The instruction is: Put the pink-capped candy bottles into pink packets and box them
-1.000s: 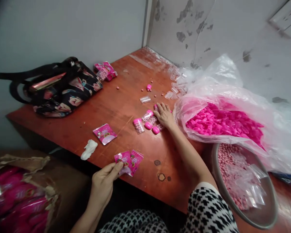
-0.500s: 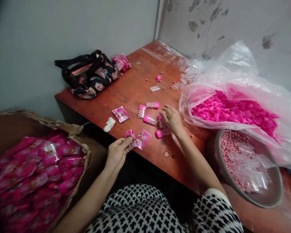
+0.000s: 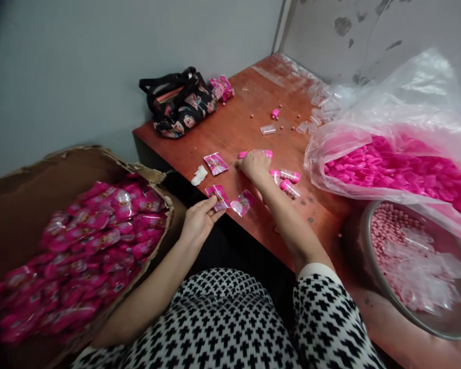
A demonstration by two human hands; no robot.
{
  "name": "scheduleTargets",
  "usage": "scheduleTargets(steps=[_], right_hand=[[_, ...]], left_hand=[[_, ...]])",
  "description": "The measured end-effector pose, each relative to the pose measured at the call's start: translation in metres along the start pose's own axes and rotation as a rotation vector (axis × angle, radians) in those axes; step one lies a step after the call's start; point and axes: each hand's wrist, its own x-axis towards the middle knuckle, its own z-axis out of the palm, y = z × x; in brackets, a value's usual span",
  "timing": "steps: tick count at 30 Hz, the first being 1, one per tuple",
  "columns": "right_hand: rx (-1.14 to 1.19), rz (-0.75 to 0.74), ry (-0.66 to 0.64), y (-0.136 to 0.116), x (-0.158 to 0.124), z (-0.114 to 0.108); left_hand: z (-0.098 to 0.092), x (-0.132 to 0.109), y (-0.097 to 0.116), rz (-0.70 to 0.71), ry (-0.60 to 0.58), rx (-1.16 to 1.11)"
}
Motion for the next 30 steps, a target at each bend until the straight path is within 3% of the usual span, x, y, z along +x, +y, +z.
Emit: scheduleTargets(steps=[4, 7, 9, 11, 15, 21, 30], right_hand=[[0.196, -0.090, 0.125, 0.010, -0.020, 0.002], [0.641, -0.135, 0.202, 0.022, -0.064, 0.000], [1.008, -0.145, 0.030, 0.028, -0.103, 0.000], [1.232, -0.130, -0.125, 0.032, -0.142, 0.004], [1.338, -0.027, -0.212, 0.029, -0.194, 0.018], [1.331, 0.036, -0.097, 0.023, -0.207, 0.034], [1.417, 0.062, -0.050, 0.025, -0.213, 0.036]], left_hand=[[-0.002, 0.000, 0.001, -0.019, 0.038, -0.097], [-0.002, -0.002, 0.003, -0.025, 0.045, -0.186], [0.000, -0.003, 0.003, -0.044, 0.059, -0.237], [0.003, -0.004, 0.001, -0.061, 0.063, -0.272], [0.009, -0.008, -0.008, -0.066, 0.011, -0.288], [0.019, -0.020, -0.017, -0.079, -0.069, -0.268], [0.023, -0.026, -0.030, -0.046, -0.124, -0.208]])
